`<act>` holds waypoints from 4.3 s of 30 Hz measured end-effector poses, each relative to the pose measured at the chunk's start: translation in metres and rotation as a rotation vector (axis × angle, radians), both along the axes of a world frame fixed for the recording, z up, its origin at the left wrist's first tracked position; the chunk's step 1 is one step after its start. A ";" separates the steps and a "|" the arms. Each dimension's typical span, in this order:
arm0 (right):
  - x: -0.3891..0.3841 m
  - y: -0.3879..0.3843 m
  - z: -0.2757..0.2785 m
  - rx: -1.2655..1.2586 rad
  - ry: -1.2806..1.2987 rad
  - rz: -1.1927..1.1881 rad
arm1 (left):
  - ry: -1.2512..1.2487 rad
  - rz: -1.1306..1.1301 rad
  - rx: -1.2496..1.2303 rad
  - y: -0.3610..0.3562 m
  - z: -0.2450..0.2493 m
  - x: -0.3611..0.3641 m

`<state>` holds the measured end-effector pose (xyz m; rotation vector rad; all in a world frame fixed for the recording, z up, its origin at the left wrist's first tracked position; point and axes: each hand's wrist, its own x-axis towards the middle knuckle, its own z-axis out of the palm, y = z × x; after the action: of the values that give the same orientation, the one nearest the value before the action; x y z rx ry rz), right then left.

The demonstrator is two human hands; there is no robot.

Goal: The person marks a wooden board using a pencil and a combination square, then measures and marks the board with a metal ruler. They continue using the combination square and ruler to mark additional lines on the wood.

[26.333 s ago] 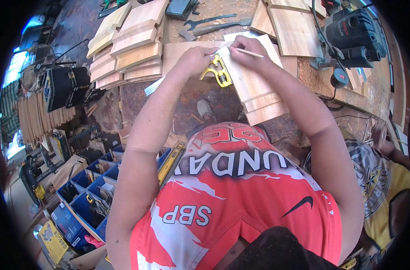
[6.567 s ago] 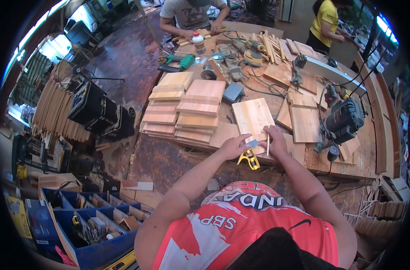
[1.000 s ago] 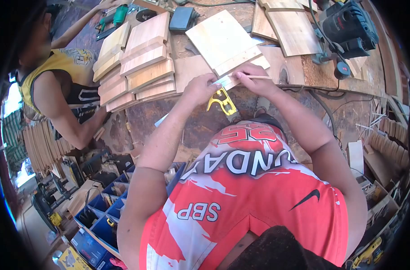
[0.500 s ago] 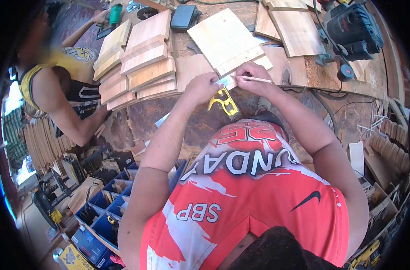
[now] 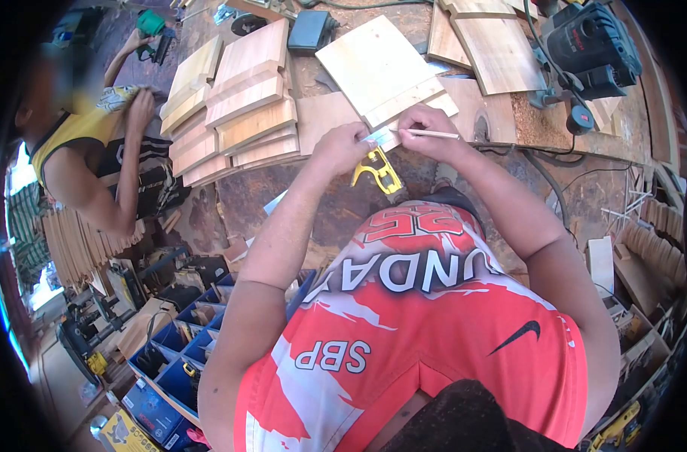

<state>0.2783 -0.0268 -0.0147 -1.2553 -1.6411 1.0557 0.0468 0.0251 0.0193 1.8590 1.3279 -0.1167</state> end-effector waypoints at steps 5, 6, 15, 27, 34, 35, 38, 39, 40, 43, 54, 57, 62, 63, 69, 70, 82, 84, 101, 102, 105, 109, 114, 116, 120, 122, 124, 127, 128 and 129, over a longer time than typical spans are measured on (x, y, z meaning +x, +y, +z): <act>-0.005 -0.004 -0.009 -0.084 -0.086 -0.101 | -0.038 0.020 -0.018 -0.001 -0.004 -0.001; -0.002 -0.003 -0.017 -0.021 -0.053 -0.067 | -0.052 0.033 0.013 -0.003 -0.009 -0.002; -0.001 0.002 -0.007 0.065 -0.040 -0.025 | -0.005 -0.025 0.069 -0.001 -0.006 -0.004; -0.002 0.001 0.005 -0.101 -0.003 -0.130 | -0.005 -0.114 0.102 0.006 -0.013 -0.005; -0.003 0.000 0.006 -0.127 0.031 -0.128 | -0.029 -0.087 0.077 0.003 -0.013 -0.007; -0.003 0.000 0.008 -0.124 0.030 -0.121 | -0.029 -0.080 0.080 0.004 -0.014 -0.008; -0.002 0.001 0.009 -0.162 -0.016 -0.131 | -0.057 -0.069 0.095 0.003 -0.017 -0.009; 0.001 0.003 0.001 -0.122 -0.020 -0.115 | -0.074 -0.078 0.120 0.004 -0.019 -0.009; 0.000 0.002 0.001 -0.094 -0.022 -0.101 | -0.089 -0.091 0.134 0.003 -0.020 -0.009; -0.004 0.002 0.002 -0.224 -0.194 -0.195 | -0.113 -0.019 0.041 0.002 -0.032 -0.008; 0.000 0.000 0.007 -0.086 -0.002 -0.114 | -0.286 -0.041 -0.049 -0.016 -0.009 -0.021; 0.000 -0.002 0.009 -0.057 -0.009 -0.081 | -0.271 0.060 -0.064 -0.031 -0.003 -0.017; 0.005 -0.004 0.004 -0.038 -0.026 -0.017 | -0.263 0.085 0.073 -0.034 -0.005 -0.013; 0.005 -0.004 0.004 -0.038 -0.023 -0.022 | -0.273 0.088 0.089 -0.034 -0.005 -0.013; 0.003 -0.002 0.003 -0.004 0.026 -0.040 | -0.343 0.098 -0.114 -0.035 -0.012 -0.023; 0.002 -0.002 0.003 0.019 0.094 -0.054 | -0.361 0.107 -0.123 -0.038 -0.010 -0.025; 0.005 -0.042 0.032 0.099 0.055 -0.217 | -0.515 0.236 -0.112 -0.059 -0.006 -0.025; 0.012 -0.034 0.030 0.208 0.036 -0.270 | -0.563 0.190 -0.028 -0.057 -0.013 -0.026; 0.039 0.005 -0.002 0.432 -0.575 -0.014 | -0.542 0.201 -0.011 -0.065 -0.031 -0.049; 0.042 -0.001 0.001 0.425 -0.559 -0.005 | -0.516 0.185 -0.063 -0.069 -0.023 -0.050; 0.048 0.006 0.016 0.457 -0.553 0.037 | -0.547 0.124 -0.118 -0.068 -0.021 -0.043; 0.056 0.012 0.013 0.413 -0.517 0.076 | -0.521 0.072 -0.095 -0.071 -0.013 -0.018; 0.068 0.016 0.010 0.494 -0.464 0.102 | -0.539 0.109 -0.071 -0.084 -0.022 0.005; 0.072 0.017 0.011 0.494 -0.449 0.114 | -0.487 0.124 -0.071 -0.091 -0.012 0.011; 0.071 0.012 0.012 0.488 -0.409 0.107 | -0.408 0.203 -0.070 -0.108 -0.007 0.015; 0.071 0.011 0.009 0.490 -0.397 0.090 | -0.397 0.231 -0.012 -0.110 -0.010 0.010; 0.072 0.012 0.009 0.513 -0.376 0.095 | -0.454 0.251 0.141 -0.107 -0.006 0.003; 0.075 0.014 0.007 0.528 -0.371 0.103 | -0.422 0.421 0.077 -0.092 0.014 -0.004; 0.077 0.014 0.008 0.540 -0.387 0.116 | -0.384 0.440 0.069 -0.086 0.019 -0.006; 0.078 0.013 0.009 0.552 -0.405 0.127 | -0.347 0.457 0.059 -0.079 0.022 -0.009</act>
<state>0.3565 -0.0138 -0.0057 -1.0355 -2.1514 0.3703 0.0380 -0.0536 0.0416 1.4905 1.4753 0.4662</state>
